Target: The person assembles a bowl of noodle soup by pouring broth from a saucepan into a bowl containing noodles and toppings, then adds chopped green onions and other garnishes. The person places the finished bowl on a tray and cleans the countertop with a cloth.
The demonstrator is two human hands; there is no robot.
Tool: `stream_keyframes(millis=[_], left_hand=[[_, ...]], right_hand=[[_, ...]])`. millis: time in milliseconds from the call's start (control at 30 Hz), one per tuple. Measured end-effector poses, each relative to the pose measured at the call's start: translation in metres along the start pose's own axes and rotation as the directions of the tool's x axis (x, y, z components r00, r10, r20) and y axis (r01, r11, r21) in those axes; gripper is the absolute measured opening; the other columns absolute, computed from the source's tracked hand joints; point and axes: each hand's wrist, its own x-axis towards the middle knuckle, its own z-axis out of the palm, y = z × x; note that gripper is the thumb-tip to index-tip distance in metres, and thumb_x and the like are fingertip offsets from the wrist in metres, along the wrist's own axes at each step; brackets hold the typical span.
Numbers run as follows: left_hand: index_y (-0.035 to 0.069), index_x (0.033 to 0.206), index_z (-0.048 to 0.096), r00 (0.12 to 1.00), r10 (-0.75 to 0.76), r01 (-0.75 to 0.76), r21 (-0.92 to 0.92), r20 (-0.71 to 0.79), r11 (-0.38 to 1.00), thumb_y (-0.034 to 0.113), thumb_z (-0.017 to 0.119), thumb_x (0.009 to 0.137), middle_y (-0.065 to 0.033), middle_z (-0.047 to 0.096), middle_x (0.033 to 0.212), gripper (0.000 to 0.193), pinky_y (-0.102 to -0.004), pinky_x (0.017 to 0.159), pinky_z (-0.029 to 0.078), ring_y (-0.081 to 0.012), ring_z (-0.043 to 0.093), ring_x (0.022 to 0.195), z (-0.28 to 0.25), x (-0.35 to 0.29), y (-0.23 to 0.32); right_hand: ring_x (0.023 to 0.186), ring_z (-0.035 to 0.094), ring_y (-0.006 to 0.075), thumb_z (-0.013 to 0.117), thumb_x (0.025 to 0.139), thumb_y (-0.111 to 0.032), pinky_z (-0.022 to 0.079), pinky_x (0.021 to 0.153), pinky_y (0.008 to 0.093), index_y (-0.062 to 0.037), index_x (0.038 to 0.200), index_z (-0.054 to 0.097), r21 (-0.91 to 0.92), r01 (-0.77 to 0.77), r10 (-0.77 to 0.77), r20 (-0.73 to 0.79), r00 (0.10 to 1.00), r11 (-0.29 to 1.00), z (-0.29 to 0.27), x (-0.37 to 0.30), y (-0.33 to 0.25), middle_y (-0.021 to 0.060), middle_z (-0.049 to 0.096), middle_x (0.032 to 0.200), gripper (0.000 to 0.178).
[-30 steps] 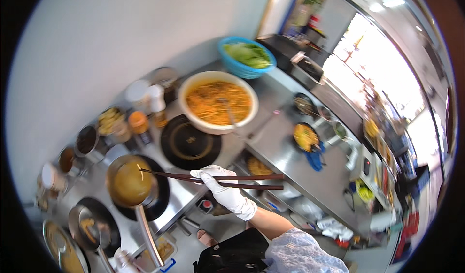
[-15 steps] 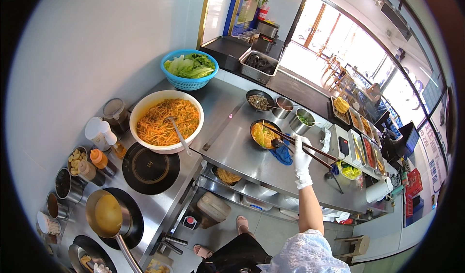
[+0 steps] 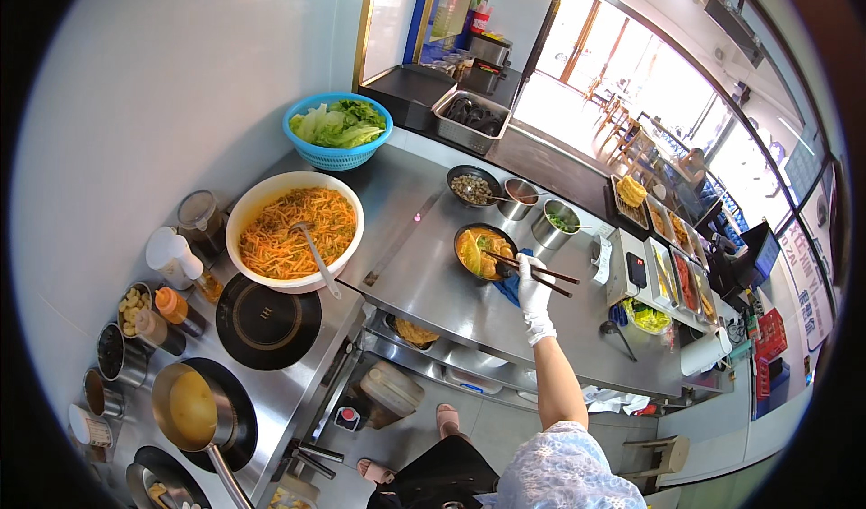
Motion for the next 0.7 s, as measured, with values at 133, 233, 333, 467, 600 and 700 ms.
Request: stream_keyframes(millis=[133,233,333,467,600,700], left_hand=[[0.002,0.116,0.060,1.000,0.002,-0.002,-0.004,0.008,1.000,0.025,0.057,0.094,-0.0077,0.061,0.098,0.032,-0.0294,0.071,0.046,-0.0149,0.053,0.080,0.003,0.001,-0.003],[0.003,0.116,0.060,1.000,0.003,-0.003,-0.007,0.017,1.000,0.025,0.057,0.094,-0.0065,0.061,0.095,0.031,-0.0283,0.069,0.045,-0.0135,0.052,0.077,0.004,0.003,-0.005],[0.004,0.116,0.060,1.000,0.001,0.000,-0.018,0.018,1.000,0.025,0.057,0.095,-0.0053,0.061,0.093,0.031,-0.0271,0.067,0.045,-0.0120,0.051,0.075,0.003,0.003,-0.008],[0.004,0.116,0.061,1.000,0.001,-0.001,-0.046,0.000,0.999,0.026,0.057,0.095,-0.0037,0.061,0.090,0.030,-0.0255,0.065,0.044,-0.0101,0.050,0.071,-0.009,0.003,-0.018],[0.005,0.116,0.061,0.999,0.006,-0.011,-0.082,-0.052,0.997,0.026,0.057,0.095,-0.0020,0.061,0.087,0.030,-0.0239,0.062,0.043,-0.0082,0.049,0.068,-0.034,-0.005,-0.037],[0.003,0.113,0.060,0.996,-0.002,-0.009,-0.123,-0.088,0.992,0.019,0.058,0.095,-0.0021,0.062,0.089,0.024,-0.0222,0.064,0.044,-0.0086,0.052,0.070,-0.045,-0.014,-0.046]], right_hand=[[0.069,0.065,0.0122,0.065,0.091,-0.012,0.050,0.065,0.0255,0.0037,0.091,0.069,-0.032,-0.015,0.017,0.073,0.997,0.999,0.005,0.001,0.002,0.0093,0.070,0.078,0.016],[0.067,0.062,0.0110,0.064,0.092,-0.013,0.049,0.063,0.0250,0.0021,0.092,0.070,-0.080,0.105,-0.104,0.013,0.995,0.991,-0.004,0.008,-0.005,0.0077,0.069,0.075,0.016],[0.060,0.055,0.0092,0.064,0.092,-0.015,0.044,0.058,0.0247,0.0015,0.091,0.069,-0.073,0.117,-0.114,0.042,0.993,0.990,-0.018,0.013,-0.026,0.0052,0.066,0.070,0.017],[0.077,0.062,0.0105,0.059,0.096,-0.015,0.049,0.073,0.0258,0.0004,0.096,0.070,-0.057,0.078,-0.082,-0.079,0.994,0.995,-0.026,0.001,-0.088,0.0044,0.069,0.083,0.019],[0.090,0.062,0.0139,0.052,0.099,-0.016,0.048,0.085,0.0292,0.0017,0.098,0.068,0.294,0.033,-0.080,0.150,0.985,0.955,-0.001,-0.058,-0.176,0.0071,0.068,0.098,0.024],[0.095,0.064,0.0198,0.047,0.099,-0.010,0.049,0.089,0.0335,0.0024,0.100,0.067,0.477,-0.068,-0.231,0.540,0.810,0.876,0.046,-0.134,-0.226,0.0112,0.069,0.100,0.024]])
